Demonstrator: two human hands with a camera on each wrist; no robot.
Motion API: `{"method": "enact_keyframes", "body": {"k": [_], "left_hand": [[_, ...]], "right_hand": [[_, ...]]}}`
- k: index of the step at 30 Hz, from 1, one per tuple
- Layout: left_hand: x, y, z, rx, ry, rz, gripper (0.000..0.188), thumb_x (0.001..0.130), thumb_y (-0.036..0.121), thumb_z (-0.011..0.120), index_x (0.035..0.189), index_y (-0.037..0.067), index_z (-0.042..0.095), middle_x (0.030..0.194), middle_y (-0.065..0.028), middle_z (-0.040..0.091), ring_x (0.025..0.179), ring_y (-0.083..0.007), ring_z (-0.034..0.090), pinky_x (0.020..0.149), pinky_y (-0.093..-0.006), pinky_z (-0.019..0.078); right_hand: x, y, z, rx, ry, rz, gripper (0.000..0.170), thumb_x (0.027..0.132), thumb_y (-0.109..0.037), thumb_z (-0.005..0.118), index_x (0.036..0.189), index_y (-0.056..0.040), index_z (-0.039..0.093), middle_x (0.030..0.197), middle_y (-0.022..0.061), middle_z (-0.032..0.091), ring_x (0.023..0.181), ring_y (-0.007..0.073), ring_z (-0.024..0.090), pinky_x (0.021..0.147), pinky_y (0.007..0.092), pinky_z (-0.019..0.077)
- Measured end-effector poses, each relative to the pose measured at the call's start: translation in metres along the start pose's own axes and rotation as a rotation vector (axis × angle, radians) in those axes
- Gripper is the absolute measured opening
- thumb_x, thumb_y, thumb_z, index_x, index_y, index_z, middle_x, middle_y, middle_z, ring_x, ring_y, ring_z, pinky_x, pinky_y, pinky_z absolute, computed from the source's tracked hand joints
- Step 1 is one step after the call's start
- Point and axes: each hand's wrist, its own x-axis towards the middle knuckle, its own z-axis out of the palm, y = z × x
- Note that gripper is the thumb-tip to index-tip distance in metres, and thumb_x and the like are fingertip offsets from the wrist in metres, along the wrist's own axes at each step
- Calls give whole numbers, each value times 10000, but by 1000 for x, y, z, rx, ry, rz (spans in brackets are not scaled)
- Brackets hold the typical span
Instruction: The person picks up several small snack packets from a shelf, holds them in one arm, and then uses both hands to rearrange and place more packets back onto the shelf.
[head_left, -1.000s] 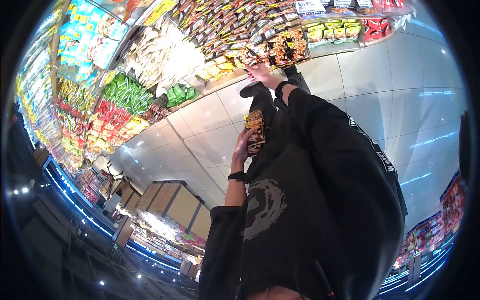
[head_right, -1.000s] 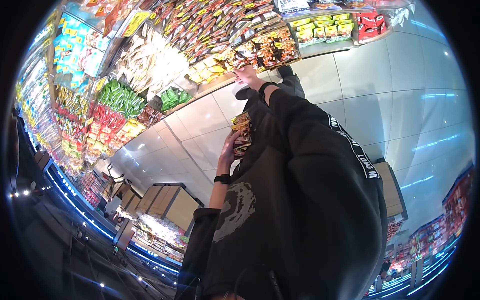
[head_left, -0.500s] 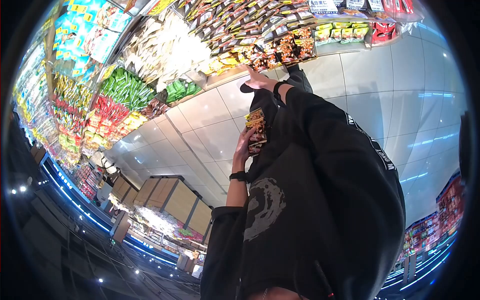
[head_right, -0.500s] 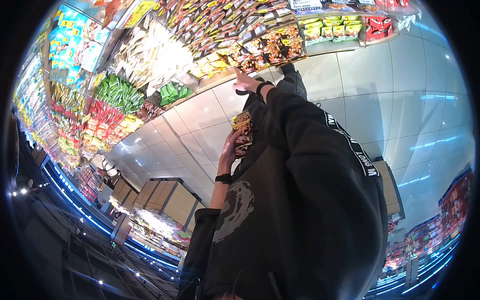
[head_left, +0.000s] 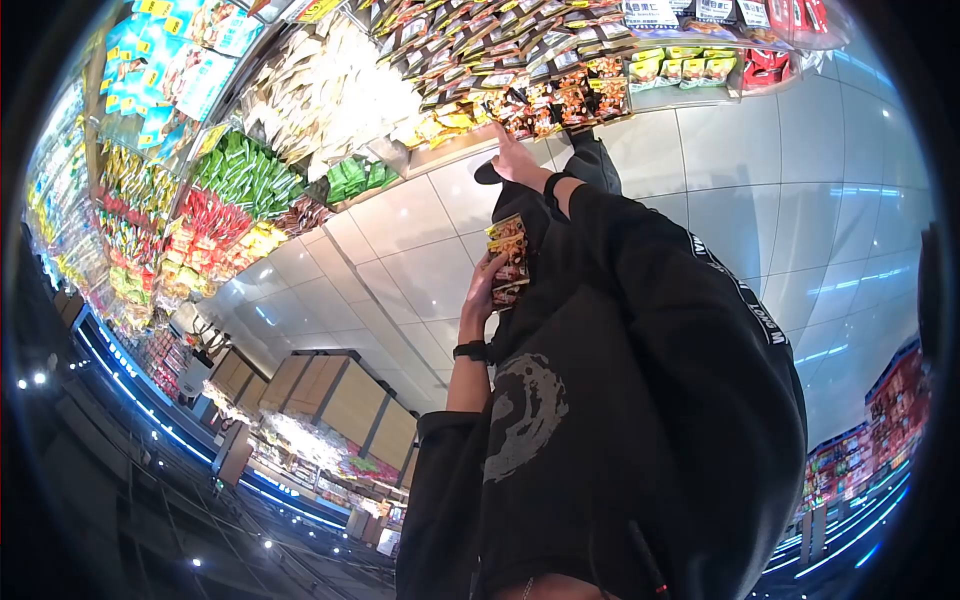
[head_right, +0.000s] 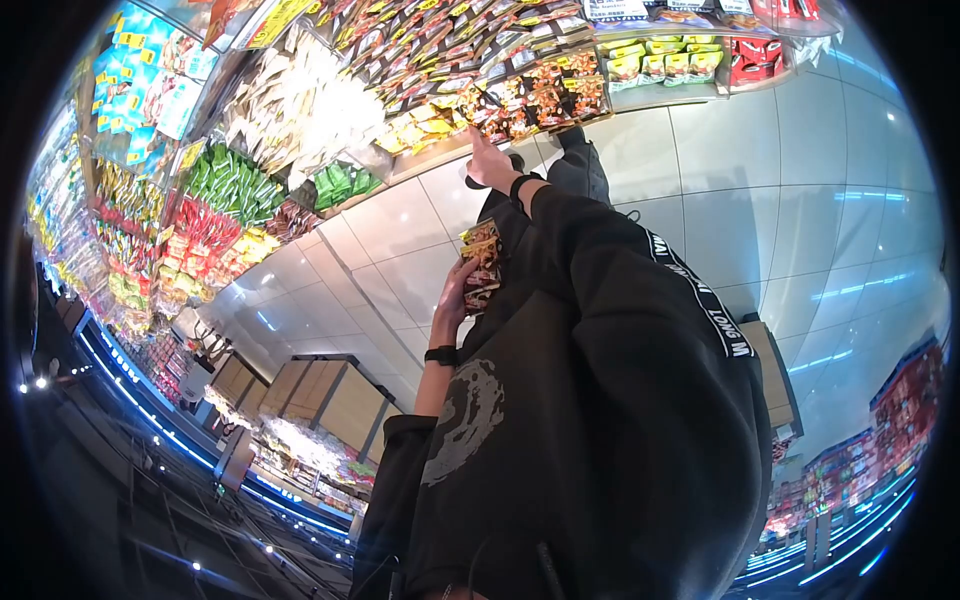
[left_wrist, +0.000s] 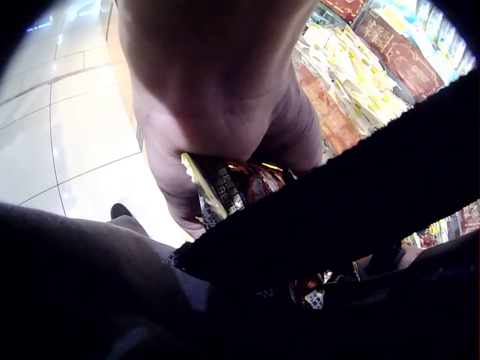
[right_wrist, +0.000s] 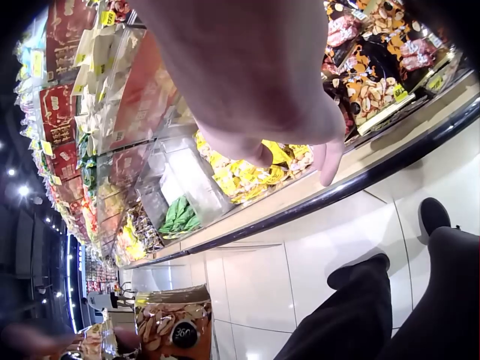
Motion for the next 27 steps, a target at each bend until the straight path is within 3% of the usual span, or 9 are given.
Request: {"method": "enact_keyframes", "body": {"k": [7, 9, 10, 12, 13, 17, 20, 25, 27], "left_hand": [[3, -2, -2, -8, -28, 11, 329, 929, 197, 610, 1214, 54, 526, 865, -36, 645, 650, -110, 627, 551, -276, 551], [3, -3, -2, -2, -14, 17, 330, 929, 199, 612, 1211, 50, 527, 867, -35, 643, 647, -106, 622, 556, -275, 550], [2, -1, 1, 1, -8, 19, 334, 930, 197, 612, 1215, 46, 525, 889, -40, 648, 665, -110, 629, 574, -276, 554], [0, 1, 4, 1, -3, 24, 338, 930, 195, 612, 1218, 42, 524, 910, -46, 653, 683, -113, 635, 592, -277, 559], [-1, 2, 5, 8, -6, 19, 345, 929, 196, 615, 1222, 40, 523, 935, -54, 658, 707, -121, 644, 610, -281, 563], [3, -2, -2, 20, -46, 19, 394, 911, 238, 631, 1227, 32, 516, 969, -70, 668, 769, -148, 675, 635, -287, 581], [2, -1, 5, 27, -13, 30, 396, 906, 243, 638, 1214, 24, 519, 961, -69, 668, 771, -153, 676, 645, -294, 581], [2, -3, 3, 17, -4, 20, 390, 914, 225, 630, 1226, 22, 516, 973, -71, 668, 767, -151, 672, 655, -300, 582], [6, -6, -4, 33, -9, 21, 416, 900, 251, 645, 1219, 19, 516, 968, -67, 668, 774, -150, 675, 657, -299, 582]], "right_hand": [[-3, 2, -1, -13, -24, 25, 739, 856, -210, 543, 1493, -96, 185, 1361, 238, 471, 1171, 391, 544, 978, 450, 452], [5, 29, 22, 17, 128, -236, 611, 861, -215, 601, 1402, -62, 361, 1181, 251, 584, 1015, 392, 623, 860, 454, 509], [7, 38, 27, 14, 129, -236, 611, 861, -215, 601, 1402, -62, 361, 1181, 251, 584, 1015, 392, 623, 860, 454, 509], [9, 51, 30, 215, 213, -353, 435, 880, -237, 610, 1251, -26, 524, 1066, 211, 651, 946, 340, 664, 804, 407, 528], [9, 55, 29, 296, 184, -236, 356, 893, -245, 609, 1167, -19, 581, 1022, 190, 673, 892, 308, 684, 772, 377, 536], [-3, 63, 4, 285, 172, -99, 329, 912, -232, 567, 1201, -74, 579, 971, 175, 683, 912, 297, 680, 800, 384, 529], [-18, 69, -16, 323, 233, -185, 325, 913, -224, 552, 1213, -102, 581, 927, 178, 681, 886, 310, 677, 792, 391, 526], [-39, 80, -42, 78, 168, -214, 356, 893, -171, 548, 1241, -100, 561, 900, 177, 678, 850, 341, 660, 783, 427, 521], [-38, 86, -46, 16, 112, -201, 399, 873, -143, 558, 1268, -95, 538, 1005, 198, 662, 916, 359, 645, 822, 447, 514]]}}
